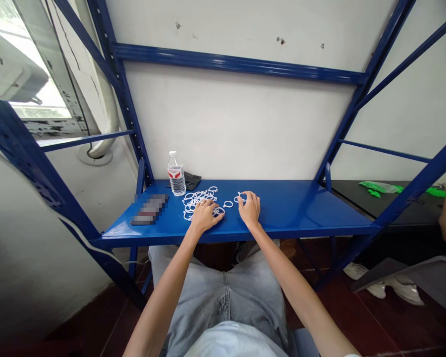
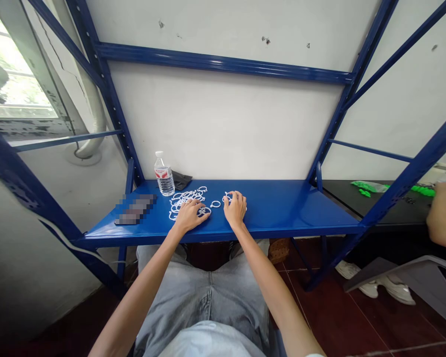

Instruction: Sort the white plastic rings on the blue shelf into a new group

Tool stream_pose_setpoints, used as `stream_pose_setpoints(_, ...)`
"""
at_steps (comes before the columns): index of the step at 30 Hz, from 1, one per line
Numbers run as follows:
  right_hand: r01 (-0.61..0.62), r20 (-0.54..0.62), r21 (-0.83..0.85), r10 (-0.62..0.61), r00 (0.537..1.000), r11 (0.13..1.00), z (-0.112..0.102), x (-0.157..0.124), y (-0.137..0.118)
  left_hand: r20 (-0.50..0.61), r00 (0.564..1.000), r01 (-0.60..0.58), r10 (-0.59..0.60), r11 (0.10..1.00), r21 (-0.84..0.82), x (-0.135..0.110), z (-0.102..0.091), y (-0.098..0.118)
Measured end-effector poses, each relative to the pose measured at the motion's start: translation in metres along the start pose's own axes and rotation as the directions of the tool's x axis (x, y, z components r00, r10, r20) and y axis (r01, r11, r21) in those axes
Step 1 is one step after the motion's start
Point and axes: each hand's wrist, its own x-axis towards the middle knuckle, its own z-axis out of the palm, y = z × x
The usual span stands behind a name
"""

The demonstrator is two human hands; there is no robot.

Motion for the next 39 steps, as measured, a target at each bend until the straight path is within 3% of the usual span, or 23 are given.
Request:
stream_pose_setpoints(3, -0.005, 0.044, 0.002, 0.005, 0.999, 1.000, 0.002, 0.000, 0.002, 0.020, 1.000, -0.019, 0.019, 1.000, -0.009, 0.000, 0.003, -0.002)
stream_pose_setpoints(6, 0.133, 0.211, 0.116, -0.155, 0.965, 0.984, -0.002, -0.001, -0.005, 0.006, 0.999, -0.044, 0.045, 0.996, -0.077, 0.000, 0.001, -0.003)
stream_pose_setpoints(9, 0.313, 0.385, 0.240, -0.386, 0.838, 0.919, -0.007, -0.003, -0.013, -0.011, 0.998, -0.066, 0.065, 0.987, -0.145, 0.000, -0.004, -0.002)
stream_pose_setpoints(11, 0.361, 0.454, 0.304, -0.467, 0.759, 0.882, -0.010, -0.004, -0.017, -0.023, 0.996, -0.083, 0.080, 0.980, -0.180, 0.000, -0.009, -0.001)
stream_pose_setpoints(13, 0.355, 0.478, 0.340, -0.485, 0.732, 0.871, -0.012, -0.004, -0.017, -0.033, 0.995, -0.097, 0.092, 0.970, -0.222, 0.000, -0.012, 0.000)
stream_pose_setpoints(22, 0.285, 0.486, 0.398, -0.464, 0.740, 0.872, -0.011, -0.004, -0.015, 0.012, 0.997, -0.063, 0.074, 0.915, -0.399, -0.002, -0.009, -0.003)
stream_pose_setpoints(39, 0.257, 0.493, 0.378, -0.428, 0.757, 0.890, -0.010, -0.003, -0.011, -0.012, 1.000, -0.018, 0.014, 0.909, -0.417, -0.001, -0.003, -0.008)
